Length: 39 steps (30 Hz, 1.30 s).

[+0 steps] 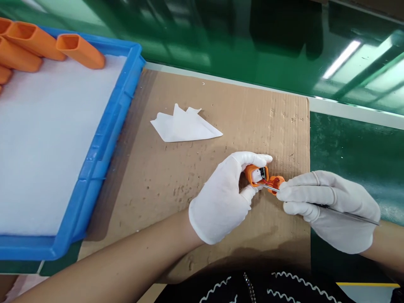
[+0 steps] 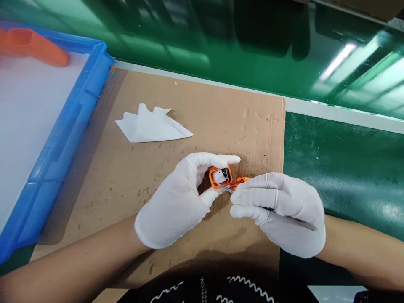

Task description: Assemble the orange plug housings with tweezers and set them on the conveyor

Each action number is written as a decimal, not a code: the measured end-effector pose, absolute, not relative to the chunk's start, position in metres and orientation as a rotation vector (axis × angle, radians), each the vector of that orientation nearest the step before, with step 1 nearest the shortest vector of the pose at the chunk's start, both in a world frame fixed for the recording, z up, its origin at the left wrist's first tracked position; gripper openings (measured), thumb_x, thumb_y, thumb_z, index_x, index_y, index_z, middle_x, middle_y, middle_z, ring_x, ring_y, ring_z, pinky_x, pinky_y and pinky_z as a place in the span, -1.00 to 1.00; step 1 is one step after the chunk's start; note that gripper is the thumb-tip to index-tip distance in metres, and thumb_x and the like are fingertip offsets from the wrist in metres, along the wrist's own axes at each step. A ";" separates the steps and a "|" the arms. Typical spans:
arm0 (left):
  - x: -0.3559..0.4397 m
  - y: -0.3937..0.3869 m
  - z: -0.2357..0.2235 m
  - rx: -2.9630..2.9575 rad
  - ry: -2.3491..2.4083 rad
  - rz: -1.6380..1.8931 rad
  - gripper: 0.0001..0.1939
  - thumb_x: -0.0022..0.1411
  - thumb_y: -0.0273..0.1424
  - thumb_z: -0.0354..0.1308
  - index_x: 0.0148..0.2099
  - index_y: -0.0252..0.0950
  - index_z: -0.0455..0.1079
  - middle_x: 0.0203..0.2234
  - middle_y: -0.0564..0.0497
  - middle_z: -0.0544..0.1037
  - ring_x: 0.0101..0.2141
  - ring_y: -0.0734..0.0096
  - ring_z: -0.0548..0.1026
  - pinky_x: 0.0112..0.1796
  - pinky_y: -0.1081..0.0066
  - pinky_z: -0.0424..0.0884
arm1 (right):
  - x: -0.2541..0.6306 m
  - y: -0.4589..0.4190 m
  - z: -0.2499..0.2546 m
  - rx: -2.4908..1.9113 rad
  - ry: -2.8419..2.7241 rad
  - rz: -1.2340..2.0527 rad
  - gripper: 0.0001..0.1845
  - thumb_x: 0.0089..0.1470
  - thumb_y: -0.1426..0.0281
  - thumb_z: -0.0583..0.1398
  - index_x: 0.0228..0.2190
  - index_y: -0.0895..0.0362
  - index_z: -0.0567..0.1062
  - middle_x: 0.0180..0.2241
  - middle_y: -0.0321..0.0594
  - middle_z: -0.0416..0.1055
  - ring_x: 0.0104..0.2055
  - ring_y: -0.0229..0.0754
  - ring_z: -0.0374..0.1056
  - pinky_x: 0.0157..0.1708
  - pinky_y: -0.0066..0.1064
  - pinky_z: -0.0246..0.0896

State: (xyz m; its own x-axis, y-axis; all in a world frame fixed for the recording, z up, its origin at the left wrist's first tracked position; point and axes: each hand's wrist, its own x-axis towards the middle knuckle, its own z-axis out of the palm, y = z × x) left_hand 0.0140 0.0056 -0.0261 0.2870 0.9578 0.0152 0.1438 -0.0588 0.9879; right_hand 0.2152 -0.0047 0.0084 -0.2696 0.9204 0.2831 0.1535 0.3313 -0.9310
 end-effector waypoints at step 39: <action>0.018 0.003 -0.016 2.217 1.418 0.915 -0.67 0.20 -0.06 0.24 -0.43 -0.18 0.42 -0.64 0.09 0.17 -0.59 0.40 0.14 -0.50 0.31 0.02 | 0.213 0.006 0.017 -1.318 -1.327 1.991 -0.30 0.15 -0.20 0.12 -0.70 0.08 0.37 -0.53 -0.23 0.42 -0.22 -0.15 0.42 -0.04 -0.27 0.29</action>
